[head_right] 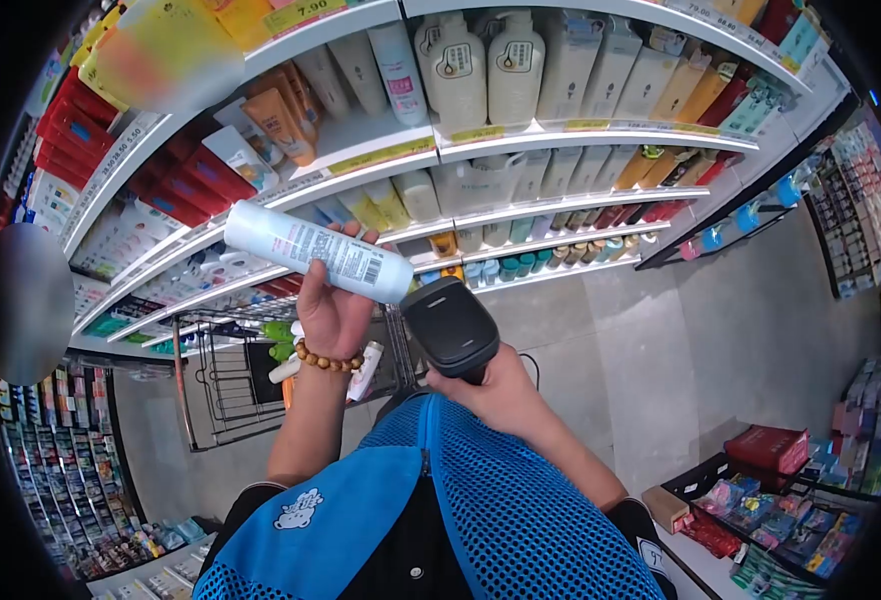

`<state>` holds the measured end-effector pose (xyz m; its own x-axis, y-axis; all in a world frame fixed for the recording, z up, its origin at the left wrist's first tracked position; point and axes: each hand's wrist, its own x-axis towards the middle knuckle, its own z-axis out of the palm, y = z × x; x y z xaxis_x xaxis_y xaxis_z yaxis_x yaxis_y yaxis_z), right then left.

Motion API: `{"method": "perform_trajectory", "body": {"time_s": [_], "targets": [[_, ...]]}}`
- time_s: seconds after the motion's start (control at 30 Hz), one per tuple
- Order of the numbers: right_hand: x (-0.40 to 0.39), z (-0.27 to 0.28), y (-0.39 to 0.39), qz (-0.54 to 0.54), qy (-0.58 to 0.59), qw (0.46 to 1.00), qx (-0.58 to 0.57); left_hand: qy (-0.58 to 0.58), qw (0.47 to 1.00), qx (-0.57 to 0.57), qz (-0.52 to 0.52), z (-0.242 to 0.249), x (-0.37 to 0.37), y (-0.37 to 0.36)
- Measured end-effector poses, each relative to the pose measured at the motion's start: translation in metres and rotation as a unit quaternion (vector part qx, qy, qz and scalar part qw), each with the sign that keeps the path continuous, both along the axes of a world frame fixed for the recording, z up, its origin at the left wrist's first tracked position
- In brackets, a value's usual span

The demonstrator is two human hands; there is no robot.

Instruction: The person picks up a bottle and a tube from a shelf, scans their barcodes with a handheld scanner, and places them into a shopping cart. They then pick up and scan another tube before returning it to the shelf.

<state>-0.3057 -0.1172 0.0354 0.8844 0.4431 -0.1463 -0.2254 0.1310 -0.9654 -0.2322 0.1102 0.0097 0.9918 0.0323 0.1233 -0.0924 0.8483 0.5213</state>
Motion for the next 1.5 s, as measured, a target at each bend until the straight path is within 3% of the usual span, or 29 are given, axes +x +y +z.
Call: {"method": "perform_trajectory", "body": {"time_s": [0.07, 0.13, 0.33, 0.53, 1.03, 1.5], "targets": [[0.001, 0.002, -0.001, 0.019, -0.001, 1.0, -0.015, 0.002, 1.0, -0.002, -0.003, 0.0, -0.003, 0.005], [0.0, 0.013, -0.001, 0.034, -0.089, 0.991, -0.094, 0.033, 0.999, 0.007, -0.021, -0.001, -0.003, 0.007], [-0.006, 0.028, 0.0, 0.112, -0.132, 0.977, -0.127, 0.047, 0.993, 0.092, -0.058, -0.001, -0.008, 0.013], [-0.009, 0.015, 0.0, 0.095, -0.142, 0.973, -0.153, 0.026, 0.982, 0.168, -0.079, -0.002, -0.008, 0.013], [-0.016, 0.016, -0.003, 0.077, -0.103, 0.981, -0.144, 0.038, 0.984, 0.16, -0.074, -0.006, -0.011, 0.011], [-0.017, 0.017, -0.004, 0.078, -0.136, 0.977, -0.144, 0.039, 0.983, 0.164, -0.076, -0.011, -0.014, 0.013]]}}
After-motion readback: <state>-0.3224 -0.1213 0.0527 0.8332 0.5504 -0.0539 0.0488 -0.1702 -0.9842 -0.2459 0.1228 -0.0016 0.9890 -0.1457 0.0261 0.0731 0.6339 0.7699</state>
